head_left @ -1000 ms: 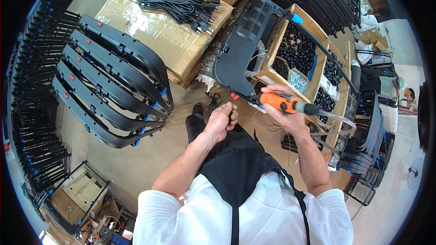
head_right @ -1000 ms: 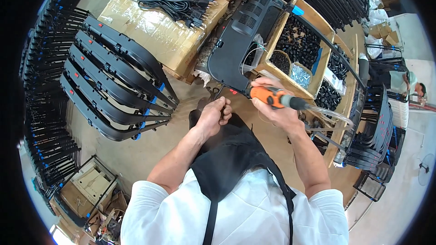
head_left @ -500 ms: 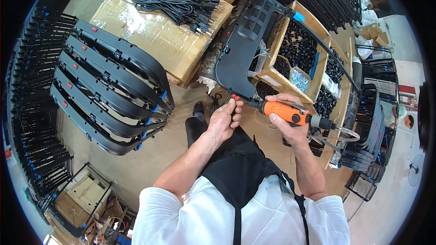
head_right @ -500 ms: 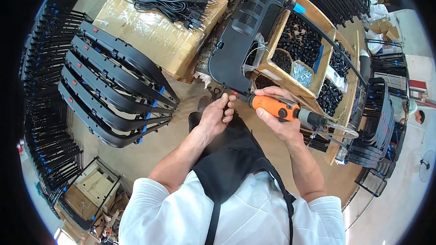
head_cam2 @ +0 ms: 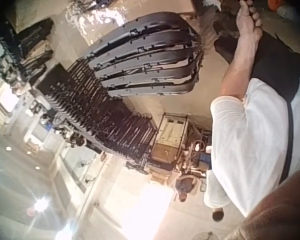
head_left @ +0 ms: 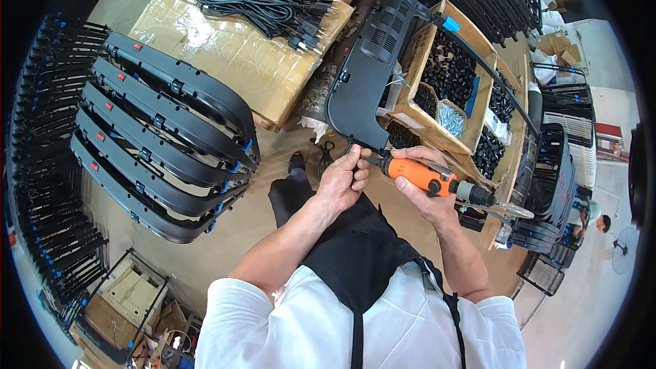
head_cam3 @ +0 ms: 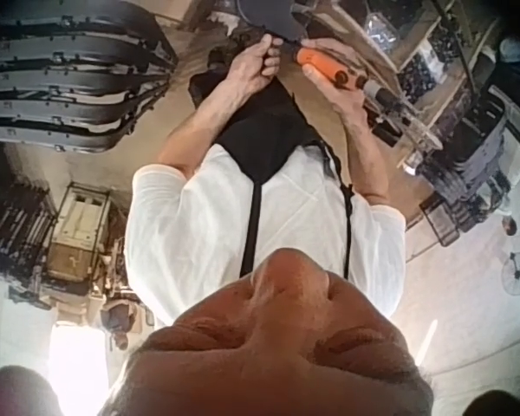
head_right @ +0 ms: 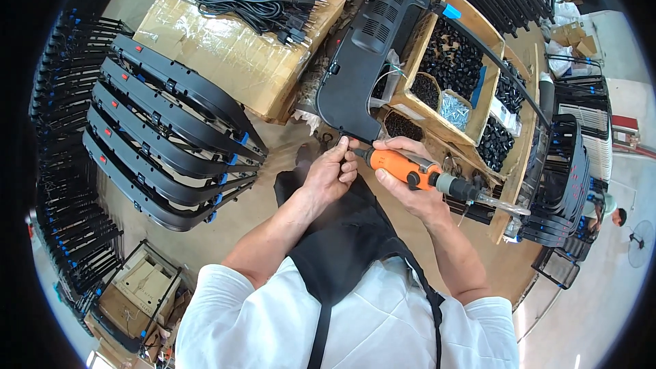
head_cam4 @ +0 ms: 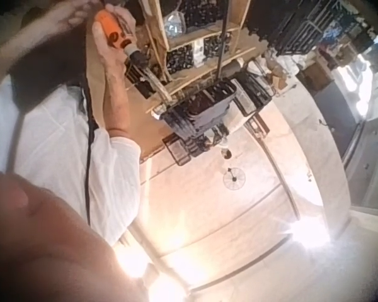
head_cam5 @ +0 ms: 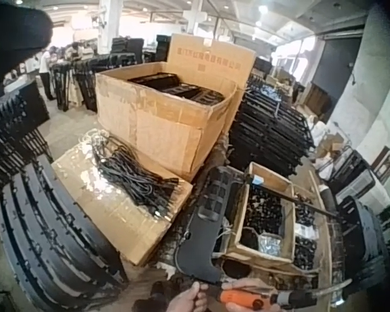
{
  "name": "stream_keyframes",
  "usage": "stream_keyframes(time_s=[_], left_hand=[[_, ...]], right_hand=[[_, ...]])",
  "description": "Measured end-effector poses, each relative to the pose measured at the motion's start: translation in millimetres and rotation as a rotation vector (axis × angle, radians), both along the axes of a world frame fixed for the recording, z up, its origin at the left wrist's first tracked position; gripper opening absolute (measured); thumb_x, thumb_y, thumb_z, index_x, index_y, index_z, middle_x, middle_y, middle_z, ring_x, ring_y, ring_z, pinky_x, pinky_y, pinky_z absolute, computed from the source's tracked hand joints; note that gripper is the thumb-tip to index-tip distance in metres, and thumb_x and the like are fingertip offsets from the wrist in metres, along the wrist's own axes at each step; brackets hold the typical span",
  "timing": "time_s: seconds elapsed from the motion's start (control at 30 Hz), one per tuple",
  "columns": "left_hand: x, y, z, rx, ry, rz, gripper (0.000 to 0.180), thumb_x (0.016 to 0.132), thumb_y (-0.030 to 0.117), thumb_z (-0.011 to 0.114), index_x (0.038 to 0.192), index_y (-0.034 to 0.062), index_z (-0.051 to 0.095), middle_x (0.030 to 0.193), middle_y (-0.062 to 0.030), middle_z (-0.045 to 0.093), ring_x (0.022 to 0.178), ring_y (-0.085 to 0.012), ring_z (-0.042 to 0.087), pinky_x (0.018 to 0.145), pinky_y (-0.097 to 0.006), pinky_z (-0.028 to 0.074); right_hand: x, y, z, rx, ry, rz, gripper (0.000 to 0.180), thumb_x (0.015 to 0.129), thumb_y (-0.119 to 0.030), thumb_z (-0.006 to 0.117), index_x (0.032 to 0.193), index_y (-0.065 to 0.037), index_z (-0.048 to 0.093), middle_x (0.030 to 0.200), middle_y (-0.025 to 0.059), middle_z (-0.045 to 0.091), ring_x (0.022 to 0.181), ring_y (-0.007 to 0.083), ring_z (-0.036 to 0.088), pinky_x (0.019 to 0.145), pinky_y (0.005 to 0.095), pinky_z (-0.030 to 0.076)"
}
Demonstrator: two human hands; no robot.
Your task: Assembling the motor housing and handle assembly of a lawnmower using manual and power tools.
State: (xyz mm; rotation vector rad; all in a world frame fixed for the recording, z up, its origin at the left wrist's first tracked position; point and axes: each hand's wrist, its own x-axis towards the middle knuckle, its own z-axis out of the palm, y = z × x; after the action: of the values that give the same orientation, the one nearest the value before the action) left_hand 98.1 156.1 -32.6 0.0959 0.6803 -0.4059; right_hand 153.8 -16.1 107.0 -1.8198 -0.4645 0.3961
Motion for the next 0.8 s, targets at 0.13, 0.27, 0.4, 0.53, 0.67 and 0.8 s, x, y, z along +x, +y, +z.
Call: stream_keyframes(time_s=[0.13,0.27,0.4,0.53,0.67,0.8], left_hand=[[1.2,-3.7,1.8,-0.034,0.017,0.025,0.036,0.111,0.042,0.056,0.115,0.0074,0.064,0.082,0.0032,0.051,0.063,-0.0078,0.043,0.051,-0.023,0.032],[3.4,-1.4,7.3,-0.061,-0.007,0.064,0.039,0.114,0.043,0.047,0.119,0.0069,0.059,0.086,0.0,0.052,0.067,-0.0102,0.045,0.053,-0.024,0.034],[-4.4,1.0,3.7,-0.089,0.082,0.026,0.031,0.116,0.034,0.043,0.117,0.0074,0.058,0.091,-0.0016,0.056,0.071,-0.0127,0.049,0.056,-0.025,0.037],[-12.4,5.6,-2.6,-0.04,0.097,-0.022,0.025,0.115,0.03,0.049,0.117,0.0076,0.059,0.093,-0.0016,0.059,0.074,-0.0124,0.052,0.057,-0.025,0.038],[-14.0,12.5,3.8,0.116,-0.034,-0.102,0.023,0.113,0.026,0.053,0.115,0.0072,0.067,0.093,0.0003,0.061,0.075,-0.0115,0.053,0.062,-0.026,0.041],[-17.6,22.1,-1.3,0.168,-0.119,-0.12,0.025,0.112,0.026,0.054,0.113,0.0073,0.07,0.093,0.0009,0.063,0.077,-0.011,0.056,0.065,-0.027,0.042]], right_hand=[[0.6,5.9,5.2,-0.096,-0.042,0.038,0.045,0.09,-0.003,0.08,0.131,-0.004,0.062,0.13,0.0117,0.071,0.122,0.0224,0.067,0.107,0.0388,0.053],[2.4,17.5,-2.1,-0.062,-0.021,-0.033,0.044,0.09,-0.003,0.079,0.132,-0.004,0.062,0.131,0.0116,0.072,0.12,0.0214,0.069,0.106,0.0363,0.054],[10.8,30.5,-1.1,-0.13,-0.032,-0.053,0.045,0.091,-0.004,0.078,0.133,-0.005,0.062,0.132,0.012,0.071,0.119,0.0209,0.069,0.106,0.0354,0.055],[17.8,41.9,-4.2,-0.155,0.008,-0.043,0.044,0.091,-0.004,0.078,0.132,-0.005,0.062,0.132,0.0109,0.071,0.119,0.0208,0.069,0.105,0.0358,0.055],[27.3,44.6,-15.4,-0.187,-0.007,0.032,0.039,0.092,-0.005,0.078,0.129,-0.006,0.063,0.133,0.0108,0.071,0.12,0.0208,0.068,0.104,0.0368,0.054],[32.4,53.4,-11.0,-0.225,0.024,0.125,0.036,0.091,-0.003,0.079,0.123,-0.005,0.063,0.133,0.0119,0.07,0.123,0.0225,0.066,0.107,0.0389,0.052]])
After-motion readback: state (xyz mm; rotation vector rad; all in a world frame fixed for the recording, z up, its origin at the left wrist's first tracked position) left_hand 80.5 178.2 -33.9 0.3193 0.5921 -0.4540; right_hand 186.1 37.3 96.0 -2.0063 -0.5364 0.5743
